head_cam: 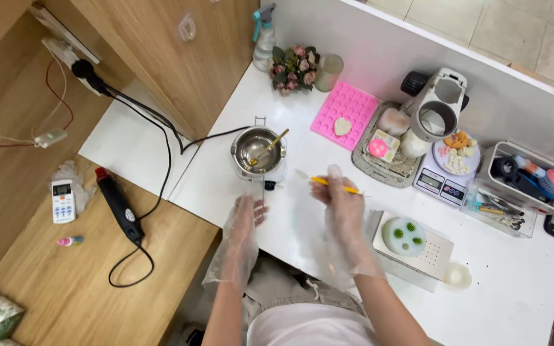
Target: Preparing and pouring melted wax for candle decorations at a workbench.
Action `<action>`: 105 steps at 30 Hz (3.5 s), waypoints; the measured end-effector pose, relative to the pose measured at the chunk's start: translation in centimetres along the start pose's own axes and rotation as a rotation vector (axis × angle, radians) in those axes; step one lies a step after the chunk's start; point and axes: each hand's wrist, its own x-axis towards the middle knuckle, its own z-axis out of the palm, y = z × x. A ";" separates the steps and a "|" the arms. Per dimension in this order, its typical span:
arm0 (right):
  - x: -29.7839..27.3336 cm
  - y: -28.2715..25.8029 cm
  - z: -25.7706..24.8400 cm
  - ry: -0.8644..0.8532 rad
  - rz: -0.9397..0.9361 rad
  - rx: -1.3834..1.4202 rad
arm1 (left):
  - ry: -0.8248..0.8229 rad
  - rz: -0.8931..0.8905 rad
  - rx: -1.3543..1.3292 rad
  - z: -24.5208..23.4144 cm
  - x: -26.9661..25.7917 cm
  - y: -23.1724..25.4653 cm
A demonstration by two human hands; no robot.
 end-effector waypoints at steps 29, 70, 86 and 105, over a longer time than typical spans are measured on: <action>-3.1 4.7 11.3 -0.175 -0.766 -0.895 | -0.359 -0.083 -0.271 3.8 1.6 -6.7; -3.8 3.8 15.1 -0.359 -0.783 -1.077 | -0.819 -0.330 -0.375 -3.4 4.7 -25.9; -6.3 3.1 12.8 -0.309 -0.907 -1.071 | -0.736 0.161 -0.127 1.2 1.1 -9.2; -14.4 -1.9 2.9 0.249 -0.559 -0.928 | -0.420 -0.297 -0.165 0.9 0.5 1.0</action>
